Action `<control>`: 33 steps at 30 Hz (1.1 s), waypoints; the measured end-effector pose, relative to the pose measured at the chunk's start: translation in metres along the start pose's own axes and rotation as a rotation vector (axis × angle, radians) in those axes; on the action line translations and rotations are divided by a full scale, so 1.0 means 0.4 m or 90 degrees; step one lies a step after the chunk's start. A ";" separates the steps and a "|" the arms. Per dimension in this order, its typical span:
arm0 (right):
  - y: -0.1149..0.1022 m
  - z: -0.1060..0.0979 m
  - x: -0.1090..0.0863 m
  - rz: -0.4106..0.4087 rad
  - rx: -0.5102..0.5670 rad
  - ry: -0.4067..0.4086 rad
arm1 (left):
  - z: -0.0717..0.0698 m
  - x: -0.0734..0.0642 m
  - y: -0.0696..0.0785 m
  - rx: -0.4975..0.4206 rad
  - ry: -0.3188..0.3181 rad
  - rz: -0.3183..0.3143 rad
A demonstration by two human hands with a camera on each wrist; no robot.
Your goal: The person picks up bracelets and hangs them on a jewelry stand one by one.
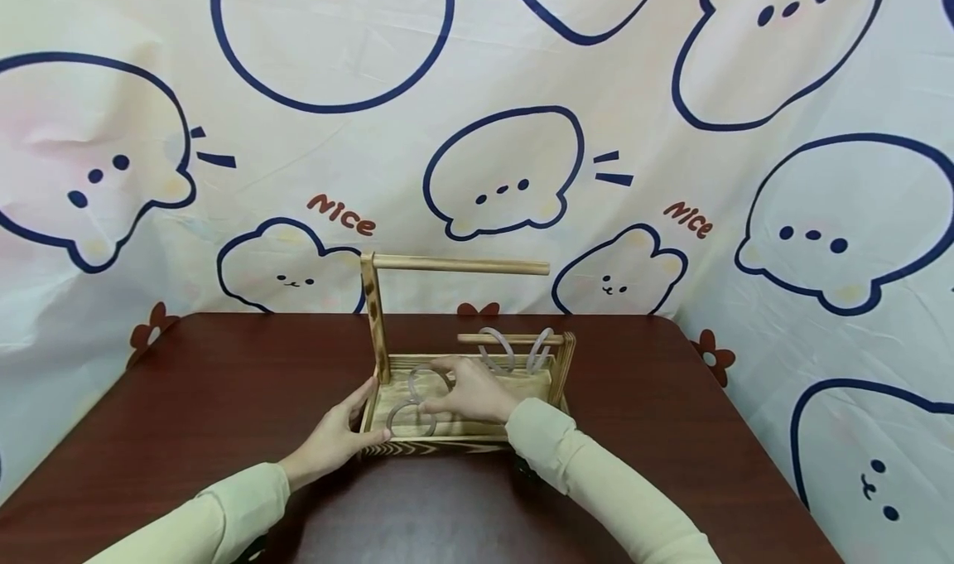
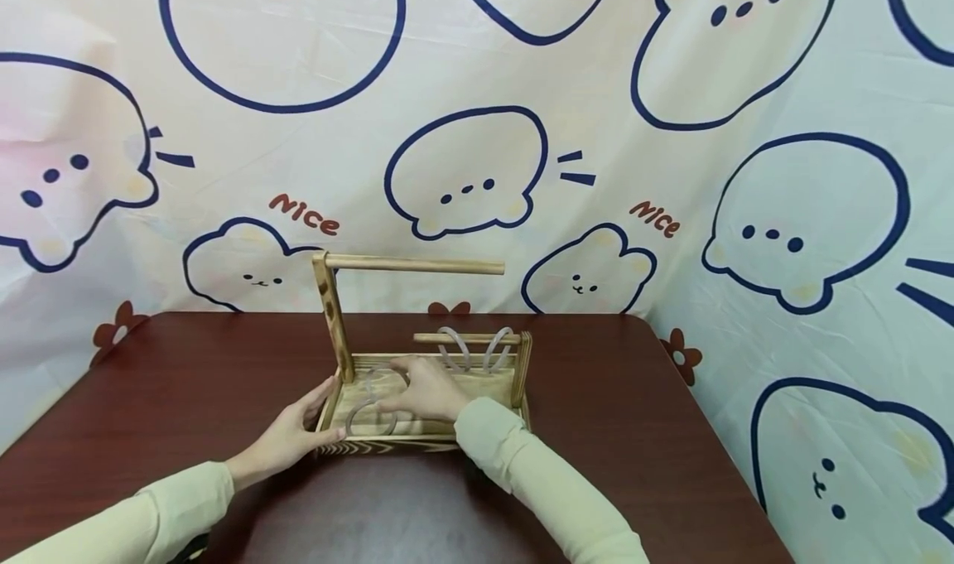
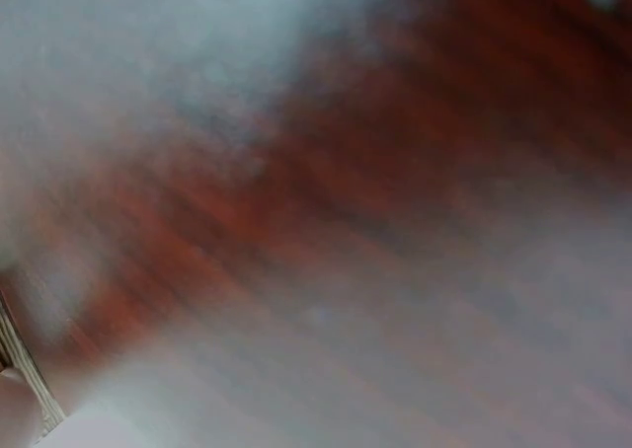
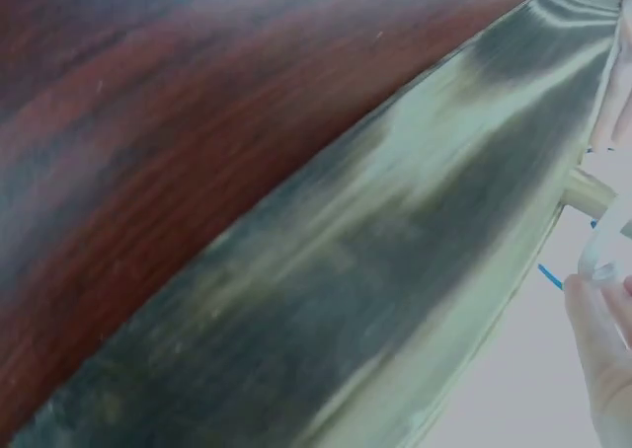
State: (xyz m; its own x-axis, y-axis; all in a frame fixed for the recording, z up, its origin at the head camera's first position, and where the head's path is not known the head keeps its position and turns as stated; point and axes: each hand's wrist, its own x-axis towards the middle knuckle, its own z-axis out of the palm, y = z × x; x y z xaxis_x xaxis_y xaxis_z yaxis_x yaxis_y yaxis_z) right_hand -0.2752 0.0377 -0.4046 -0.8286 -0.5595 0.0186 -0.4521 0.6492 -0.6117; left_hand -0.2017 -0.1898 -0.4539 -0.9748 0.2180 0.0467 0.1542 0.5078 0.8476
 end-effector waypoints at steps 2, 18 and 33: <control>-0.006 -0.001 -0.007 -0.007 0.003 -0.003 | 0.000 0.000 -0.002 0.000 -0.003 -0.005; -0.018 -0.035 -0.063 -0.038 0.009 0.011 | -0.001 0.006 -0.010 0.007 0.002 -0.007; 0.005 -0.061 -0.109 -0.058 -0.004 0.027 | -0.002 0.001 -0.005 0.005 0.005 -0.010</control>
State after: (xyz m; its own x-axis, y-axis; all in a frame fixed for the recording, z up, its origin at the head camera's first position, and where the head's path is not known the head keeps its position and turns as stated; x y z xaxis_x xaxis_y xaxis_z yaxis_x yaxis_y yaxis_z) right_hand -0.2480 0.0759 -0.3873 -0.7972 -0.5942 0.1072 -0.5282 0.6002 -0.6007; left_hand -0.2027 -0.1914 -0.4553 -0.9783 0.2036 0.0380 0.1404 0.5172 0.8443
